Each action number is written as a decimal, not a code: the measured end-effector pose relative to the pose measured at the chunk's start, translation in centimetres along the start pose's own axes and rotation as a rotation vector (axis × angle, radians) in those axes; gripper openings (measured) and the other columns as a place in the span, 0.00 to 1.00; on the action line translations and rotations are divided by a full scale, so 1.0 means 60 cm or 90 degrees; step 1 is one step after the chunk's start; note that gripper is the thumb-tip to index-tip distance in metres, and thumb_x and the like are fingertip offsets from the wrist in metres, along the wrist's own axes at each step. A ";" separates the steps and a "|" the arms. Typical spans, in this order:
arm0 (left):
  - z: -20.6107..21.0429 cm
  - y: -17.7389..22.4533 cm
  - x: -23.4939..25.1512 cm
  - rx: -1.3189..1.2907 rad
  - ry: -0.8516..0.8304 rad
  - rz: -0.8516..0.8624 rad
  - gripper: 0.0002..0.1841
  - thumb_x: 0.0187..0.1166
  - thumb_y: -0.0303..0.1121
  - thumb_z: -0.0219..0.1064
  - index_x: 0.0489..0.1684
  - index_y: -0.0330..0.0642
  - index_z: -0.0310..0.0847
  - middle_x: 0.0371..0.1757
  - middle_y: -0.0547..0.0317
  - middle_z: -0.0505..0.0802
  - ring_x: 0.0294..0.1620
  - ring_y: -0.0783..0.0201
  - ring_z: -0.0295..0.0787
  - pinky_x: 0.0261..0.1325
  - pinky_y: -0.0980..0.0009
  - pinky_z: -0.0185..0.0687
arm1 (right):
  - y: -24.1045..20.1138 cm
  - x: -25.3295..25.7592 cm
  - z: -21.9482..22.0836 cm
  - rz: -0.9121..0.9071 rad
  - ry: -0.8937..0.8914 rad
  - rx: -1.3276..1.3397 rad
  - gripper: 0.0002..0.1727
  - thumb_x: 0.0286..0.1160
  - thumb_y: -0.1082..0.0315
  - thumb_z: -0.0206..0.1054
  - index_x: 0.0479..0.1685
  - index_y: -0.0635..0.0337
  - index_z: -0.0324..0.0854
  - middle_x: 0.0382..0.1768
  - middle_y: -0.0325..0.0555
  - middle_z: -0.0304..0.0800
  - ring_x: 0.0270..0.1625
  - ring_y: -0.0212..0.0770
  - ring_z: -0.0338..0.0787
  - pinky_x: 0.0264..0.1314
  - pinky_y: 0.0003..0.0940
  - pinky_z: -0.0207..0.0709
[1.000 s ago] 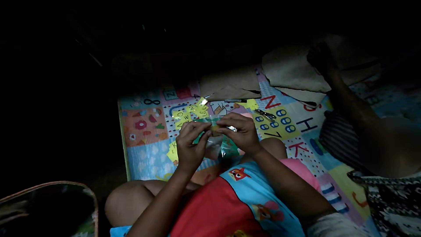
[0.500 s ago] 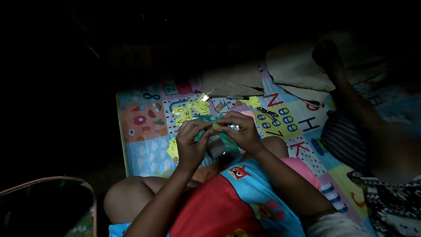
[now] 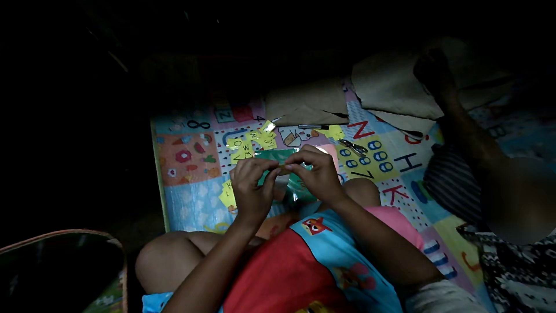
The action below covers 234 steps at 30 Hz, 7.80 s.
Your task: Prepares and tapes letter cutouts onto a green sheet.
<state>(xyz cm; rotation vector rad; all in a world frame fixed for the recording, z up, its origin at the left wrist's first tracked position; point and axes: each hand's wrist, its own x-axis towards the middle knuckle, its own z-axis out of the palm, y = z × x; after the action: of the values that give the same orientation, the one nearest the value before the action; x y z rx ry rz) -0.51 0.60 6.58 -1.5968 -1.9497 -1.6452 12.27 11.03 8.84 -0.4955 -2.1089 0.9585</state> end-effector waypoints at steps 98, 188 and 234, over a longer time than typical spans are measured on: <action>0.099 -0.211 -0.056 -0.299 -0.283 -0.503 0.06 0.82 0.23 0.65 0.46 0.26 0.82 0.39 0.53 0.88 0.39 0.72 0.83 0.51 0.70 0.82 | 0.198 0.032 0.105 0.354 -0.148 0.149 0.11 0.84 0.73 0.62 0.51 0.75 0.84 0.45 0.56 0.89 0.42 0.38 0.85 0.51 0.35 0.80; 0.092 -0.179 -0.038 -0.469 -0.452 -0.841 0.12 0.93 0.32 0.50 0.59 0.36 0.77 0.44 0.50 0.91 0.37 0.58 0.94 0.35 0.64 0.90 | 0.272 -0.024 -0.056 0.162 -0.617 -0.328 0.09 0.67 0.73 0.78 0.35 0.71 0.86 0.37 0.62 0.90 0.44 0.61 0.89 0.55 0.62 0.78; 0.092 -0.113 -0.084 -0.281 -0.453 -0.586 0.16 0.93 0.32 0.51 0.62 0.25 0.75 0.53 0.46 0.83 0.46 0.66 0.82 0.53 0.68 0.81 | 0.175 -0.028 0.011 0.382 -0.360 0.093 0.33 0.71 0.79 0.74 0.77 0.71 0.68 0.39 0.56 0.91 0.36 0.40 0.87 0.48 0.39 0.83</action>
<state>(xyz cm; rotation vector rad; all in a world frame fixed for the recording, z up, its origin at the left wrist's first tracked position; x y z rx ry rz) -0.79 2.84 -3.25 -1.6923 -3.2307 -2.0896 13.23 16.47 -0.25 -0.8913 -2.3964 1.7466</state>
